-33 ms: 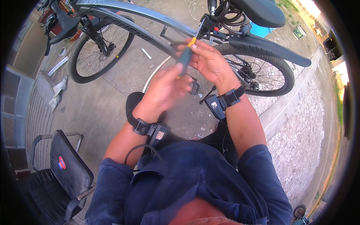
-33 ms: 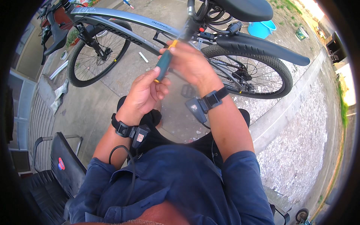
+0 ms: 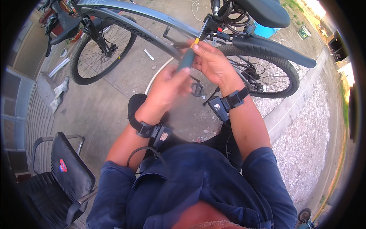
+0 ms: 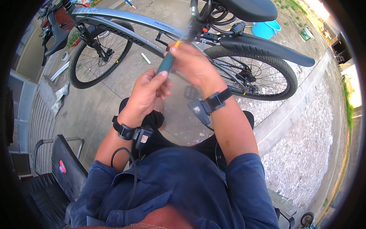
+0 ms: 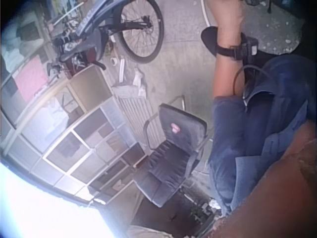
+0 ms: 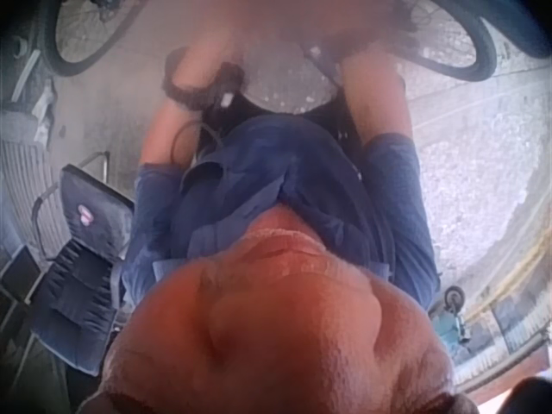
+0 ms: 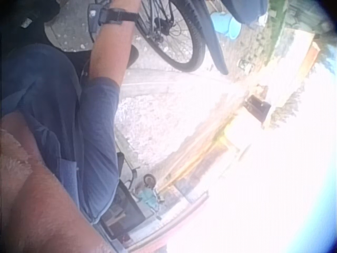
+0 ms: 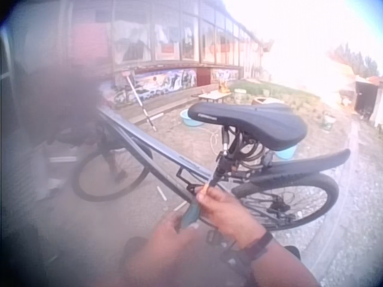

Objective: The person uses a screwdriver to tighten a screw on the bicycle seat post and then attaches a coiled cable lock to the frame.

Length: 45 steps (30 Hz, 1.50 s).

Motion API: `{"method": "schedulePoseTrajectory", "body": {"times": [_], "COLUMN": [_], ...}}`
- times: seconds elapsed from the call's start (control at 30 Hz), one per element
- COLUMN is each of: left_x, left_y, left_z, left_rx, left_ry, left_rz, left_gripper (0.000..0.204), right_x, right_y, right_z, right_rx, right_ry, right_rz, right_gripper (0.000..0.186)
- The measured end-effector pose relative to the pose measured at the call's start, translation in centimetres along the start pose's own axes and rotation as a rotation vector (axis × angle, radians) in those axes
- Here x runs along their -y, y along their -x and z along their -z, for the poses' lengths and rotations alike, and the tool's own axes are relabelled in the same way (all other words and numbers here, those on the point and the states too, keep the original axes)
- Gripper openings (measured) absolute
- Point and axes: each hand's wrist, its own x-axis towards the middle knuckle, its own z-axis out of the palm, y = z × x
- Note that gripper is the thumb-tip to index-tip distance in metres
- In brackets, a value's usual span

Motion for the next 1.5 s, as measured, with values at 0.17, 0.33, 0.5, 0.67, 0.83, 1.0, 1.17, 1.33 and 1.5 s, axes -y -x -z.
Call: {"method": "schedulePoseTrajectory", "body": {"times": [0.17,0.33,0.5,0.67,0.83,1.0,1.17,1.33,1.5], "left_x": [-0.3,-1.2,-0.1,-1.2,-1.4,0.0,-1.3,-0.9,-0.3], "left_y": [0.2,0.7,0.0,1.0,0.8,0.5,0.9,0.3,0.6], "left_z": [-0.4,-0.2,-0.3,-0.9,-1.0,-0.7,0.1,-0.1,-0.2], "left_rx": [-0.284,0.090,-0.276,-0.098,0.022,-0.202,0.131,-0.047,-0.255], "left_ry": [-0.723,0.459,-0.914,-0.044,-0.142,-0.910,0.449,-0.235,-0.878], "left_rz": [-0.427,0.164,-0.556,-0.082,-0.035,-0.408,0.231,-0.092,-0.443], "left_gripper": [0.038,0.037,0.040,0.040,0.038,0.035,0.033,0.033,0.033], "right_x": [-0.7,-0.4,-0.5,-1.0,-0.1,-0.5,-0.7,-0.5,-0.9], "right_y": [-0.7,0.0,-0.4,-0.4,0.0,-0.3,0.1,0.3,-0.7], "right_z": [0.6,0.5,-0.1,1.2,0.8,0.4,1.0,0.4,0.6], "right_rx": [-0.045,0.084,-0.055,-0.043,0.141,-0.011,0.027,0.084,-0.050], "right_ry": [0.185,-0.055,0.123,0.103,-0.084,0.177,0.081,-0.084,0.182], "right_rz": [0.028,0.052,-0.013,0.047,0.024,0.008,0.052,0.001,0.025], "right_gripper": [0.037,0.038,0.036,0.038,0.040,0.041,0.041,0.038,0.035]}}
